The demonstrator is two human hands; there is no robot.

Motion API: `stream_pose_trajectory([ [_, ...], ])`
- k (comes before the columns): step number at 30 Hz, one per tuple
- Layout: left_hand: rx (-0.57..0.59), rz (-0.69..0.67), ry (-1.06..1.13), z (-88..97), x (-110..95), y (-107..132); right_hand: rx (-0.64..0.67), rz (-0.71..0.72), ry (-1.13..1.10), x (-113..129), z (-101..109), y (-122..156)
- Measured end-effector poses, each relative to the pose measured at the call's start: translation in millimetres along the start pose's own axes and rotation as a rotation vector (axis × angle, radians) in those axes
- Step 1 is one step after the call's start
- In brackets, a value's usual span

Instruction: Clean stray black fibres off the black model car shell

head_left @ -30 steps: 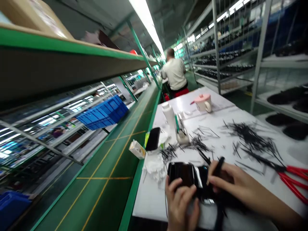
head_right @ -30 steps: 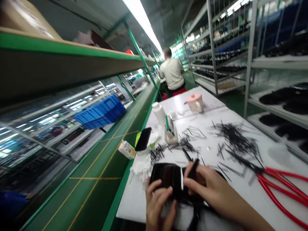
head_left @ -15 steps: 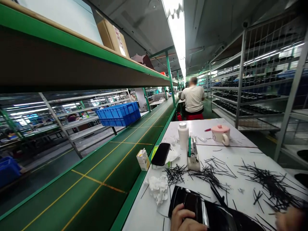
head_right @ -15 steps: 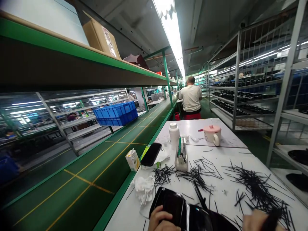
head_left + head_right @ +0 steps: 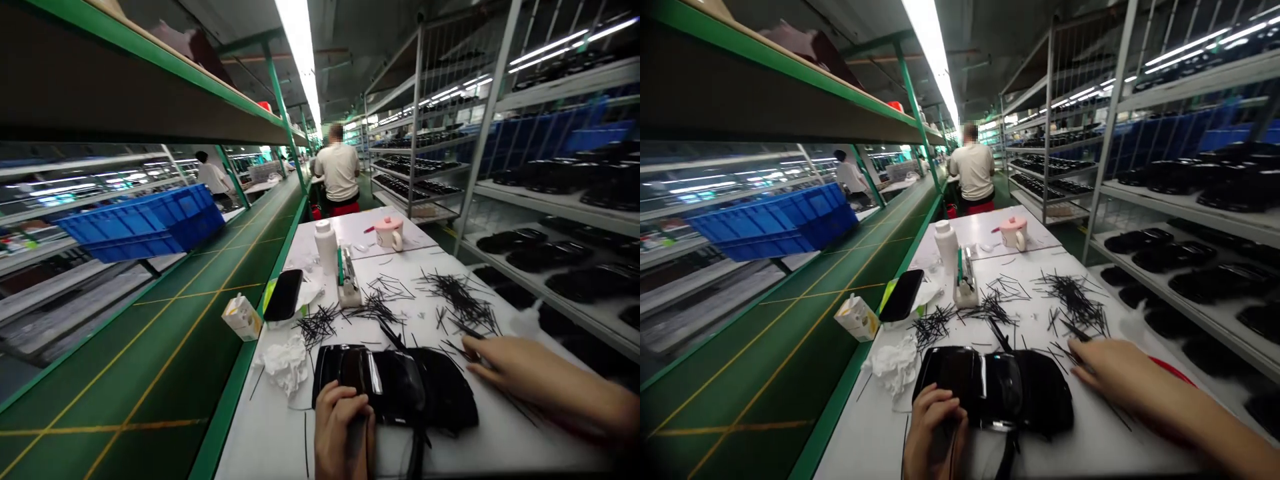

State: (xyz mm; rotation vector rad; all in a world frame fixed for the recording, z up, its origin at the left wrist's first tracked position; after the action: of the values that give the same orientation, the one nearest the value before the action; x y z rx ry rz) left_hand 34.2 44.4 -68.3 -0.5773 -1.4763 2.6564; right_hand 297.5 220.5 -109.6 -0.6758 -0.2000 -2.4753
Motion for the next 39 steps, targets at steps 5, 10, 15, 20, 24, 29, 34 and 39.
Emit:
stream_pose_trajectory([
  [5, 0.017, 0.026, 0.056, 4.2, -1, -7, 0.085, -0.034, 0.050, 12, 23, -28],
  [10, 0.092, -0.153, 0.032, 6.2, -6, -13, 0.099, -0.014, 0.072, 19, 24, -71],
  [15, 0.052, -0.210, -0.010, 6.4, -12, -12, 0.132, 0.010, 0.100, 17, 18, -96],
  [20, 0.023, -0.040, 0.035, 4.0, -9, -10, 0.185, 0.047, 0.072, 17, 15, -103],
  [24, -0.006, -0.020, 0.051, 3.6, -13, -8, 0.186, 0.053, 0.045, 14, 12, -105],
  [29, -0.004, -0.010, 0.030, 2.8, -11, -7, 0.183, 0.058, -0.009, 9, 11, -103],
  [34, -0.003, -0.014, 0.026, 2.7, -11, -8, 0.173, 0.069, -0.037, 8, 12, -98],
  [39, -0.012, -0.005, 0.041, 2.6, -11, -7, 0.176, 0.074, -0.036, 8, 14, -99],
])
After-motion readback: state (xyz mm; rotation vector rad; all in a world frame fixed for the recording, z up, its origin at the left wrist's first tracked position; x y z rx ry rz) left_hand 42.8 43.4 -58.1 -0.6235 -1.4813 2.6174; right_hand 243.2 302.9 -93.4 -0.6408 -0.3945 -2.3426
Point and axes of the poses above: each hand's wrist, its own y-axis away from the middle knuckle, its own z-axis out of the back of the hand, x = y × z, the point moved 7 cm from there along -y, towards the middle knuckle, and after that the axes turned 15 degrees about -y, right-handed, at the moved point
